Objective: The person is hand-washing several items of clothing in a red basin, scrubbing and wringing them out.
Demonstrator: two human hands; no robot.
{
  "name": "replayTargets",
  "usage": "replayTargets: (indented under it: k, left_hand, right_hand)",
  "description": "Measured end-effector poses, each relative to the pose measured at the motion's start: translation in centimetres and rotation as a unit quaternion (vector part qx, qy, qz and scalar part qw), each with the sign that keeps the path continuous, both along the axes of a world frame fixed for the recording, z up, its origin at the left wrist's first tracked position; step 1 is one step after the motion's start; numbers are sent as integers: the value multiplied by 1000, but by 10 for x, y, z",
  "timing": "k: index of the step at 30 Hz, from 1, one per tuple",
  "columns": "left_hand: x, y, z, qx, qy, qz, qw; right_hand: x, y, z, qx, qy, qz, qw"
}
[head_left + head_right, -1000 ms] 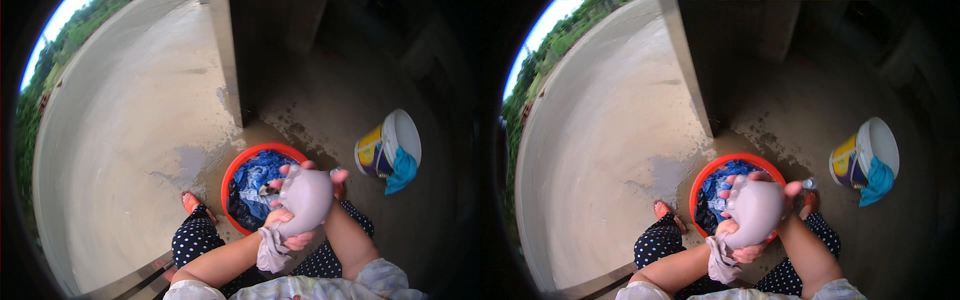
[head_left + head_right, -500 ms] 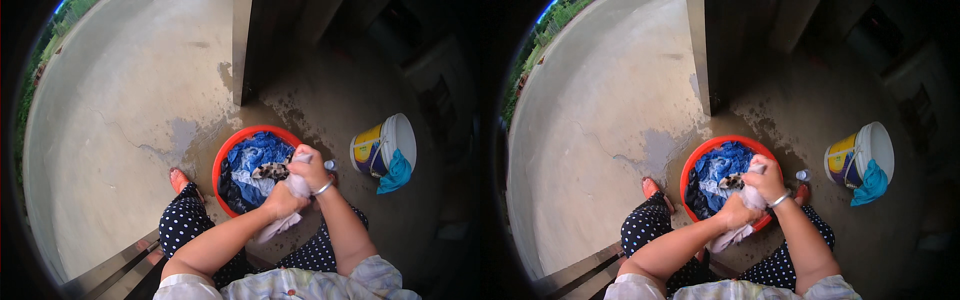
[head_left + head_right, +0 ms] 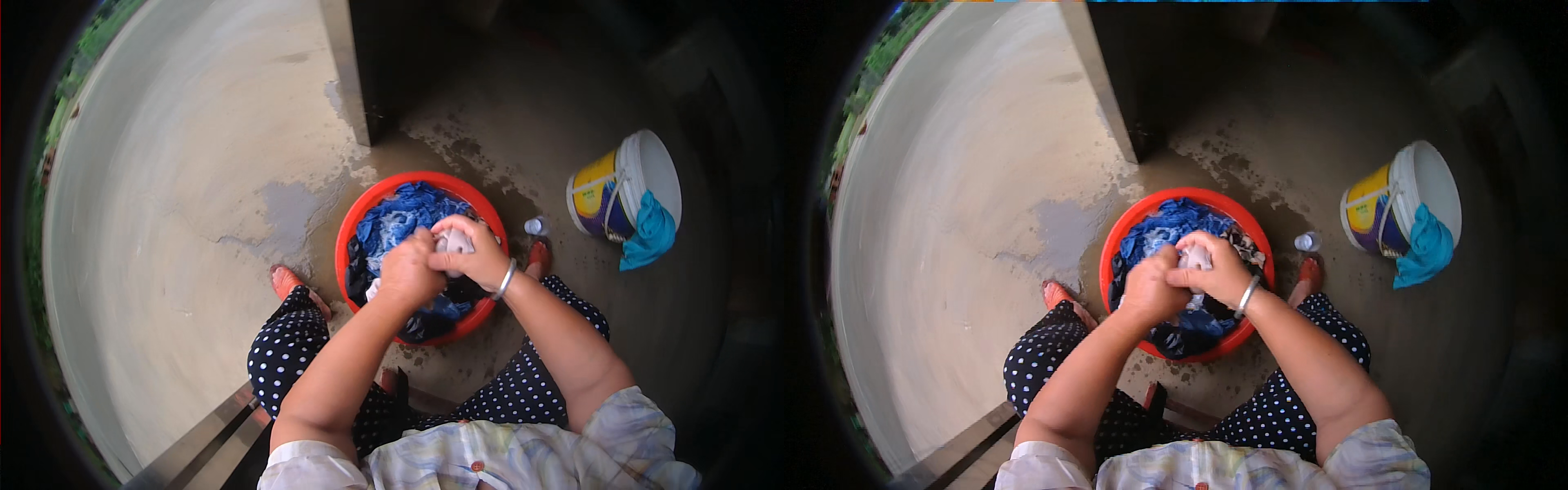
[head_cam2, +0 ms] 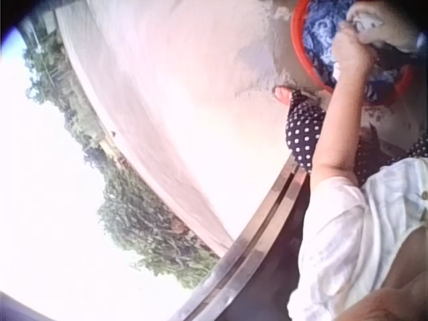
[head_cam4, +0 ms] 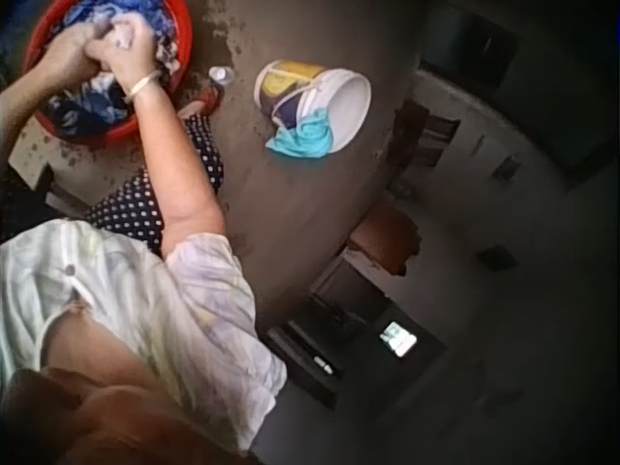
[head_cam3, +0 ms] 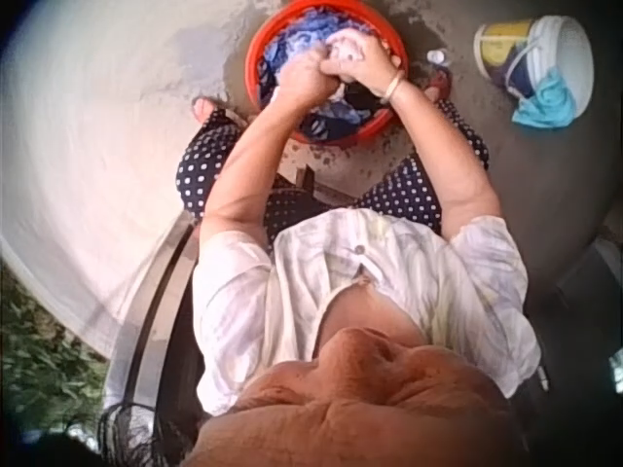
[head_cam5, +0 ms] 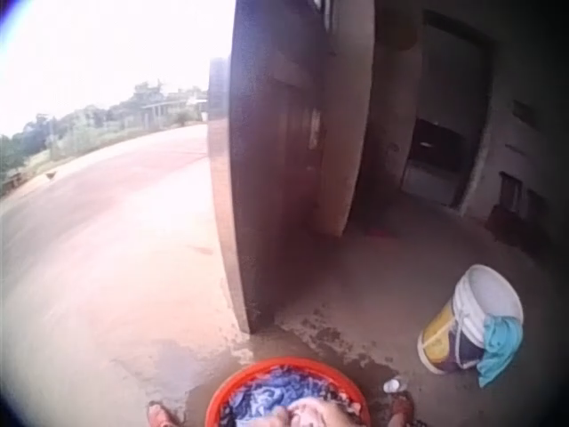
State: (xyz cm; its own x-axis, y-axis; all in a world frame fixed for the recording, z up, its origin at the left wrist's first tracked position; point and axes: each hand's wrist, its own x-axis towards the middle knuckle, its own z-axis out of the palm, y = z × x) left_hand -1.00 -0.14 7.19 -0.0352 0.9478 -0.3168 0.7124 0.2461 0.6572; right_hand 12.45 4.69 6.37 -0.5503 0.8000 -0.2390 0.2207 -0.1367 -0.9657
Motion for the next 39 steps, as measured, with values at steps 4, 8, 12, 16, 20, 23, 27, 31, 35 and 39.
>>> replayTargets:
  k: [4,8,12,16,20,23,27,31,35,39]
  left_hand:
    - [-13,13,13,140,-32,3,990]
    - [-18,17,-3,121,-228,33,966]
    - [-13,14,9,-121,-680,158,705]
    - [-17,18,2,-157,-814,272,489]
    - [-19,22,8,-59,-746,355,560]
    - [5,19,26,162,-512,255,804]
    - [31,-9,47,361,-242,10,901]
    - [34,-43,55,392,-149,-100,902]
    - [45,-69,45,412,-105,-197,884]
    - [47,-82,33,417,-100,-245,869]
  right_hand:
    - [-1,11,11,-142,190,-177,955]
    - [5,23,32,98,136,-199,966]
    - [3,20,60,467,66,-145,870]
    - [-8,-12,66,465,62,-46,882]
    - [-16,-28,32,58,132,-234,961]
    - [-19,-25,0,-262,298,-305,866]
    - [0,-19,-31,-469,400,-100,781]
    - [-18,-17,16,-511,225,-14,829]
    - [-25,-20,20,-377,86,177,905]
    - [-32,-29,16,-262,61,246,931]
